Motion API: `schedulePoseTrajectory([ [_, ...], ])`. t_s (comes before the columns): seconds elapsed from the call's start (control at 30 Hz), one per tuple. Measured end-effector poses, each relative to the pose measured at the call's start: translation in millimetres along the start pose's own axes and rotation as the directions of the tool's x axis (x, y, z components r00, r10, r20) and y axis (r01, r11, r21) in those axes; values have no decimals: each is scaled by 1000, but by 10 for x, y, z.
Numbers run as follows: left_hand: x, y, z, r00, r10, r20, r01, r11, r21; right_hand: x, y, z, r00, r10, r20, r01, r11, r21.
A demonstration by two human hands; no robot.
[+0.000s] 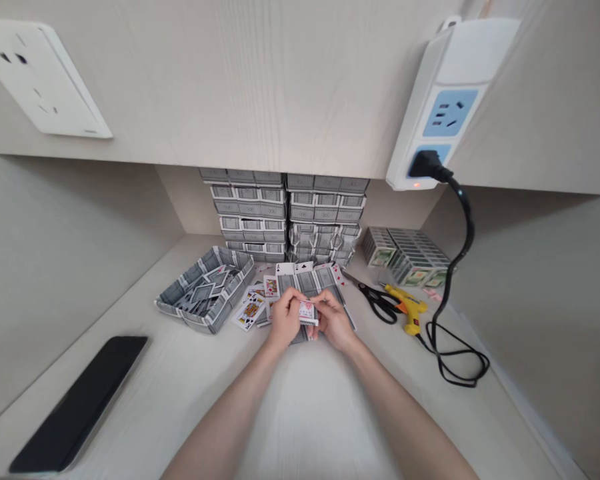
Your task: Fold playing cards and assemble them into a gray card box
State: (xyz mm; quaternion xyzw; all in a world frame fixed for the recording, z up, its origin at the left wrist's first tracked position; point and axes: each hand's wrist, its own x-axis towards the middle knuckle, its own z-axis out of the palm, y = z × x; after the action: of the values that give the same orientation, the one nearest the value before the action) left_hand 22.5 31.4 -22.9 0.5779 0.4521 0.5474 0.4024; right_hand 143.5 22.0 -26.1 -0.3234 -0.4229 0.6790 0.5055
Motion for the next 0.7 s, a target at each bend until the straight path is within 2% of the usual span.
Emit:
schedulePoseTrajectory([
  [0.07,-13,27,-15,1000,-4,-4,4,1000,-31,-4,-22,-13,998,44,49,-45,999,25],
  [0.2,-54,84,-30,998,-33,52,38,993,-116,-5,-67,-22,979,157,127,-170,981,90],
  [0.33,-84,112,-23,987,-77,143,93,990,-110,-4,-66,-4,951,265,162,-275,961,40],
  [0.4,-83,104,-20,983,-92,159,106,991,-85,-3,-50,-1,955,254,155,-258,966,1],
  [0.47,-73,80,-20,989,-69,130,75,996,-41,-1,-29,-3,968,216,126,-214,976,-31],
  [0.6,-34,21,-12,997,-5,75,-1,997,75,8,-2,-8,994,107,8,-106,988,-116],
  [0.7,3,-7,0,999,-4,41,-1,991,131,12,-9,-8,997,31,-68,-42,985,-168],
])
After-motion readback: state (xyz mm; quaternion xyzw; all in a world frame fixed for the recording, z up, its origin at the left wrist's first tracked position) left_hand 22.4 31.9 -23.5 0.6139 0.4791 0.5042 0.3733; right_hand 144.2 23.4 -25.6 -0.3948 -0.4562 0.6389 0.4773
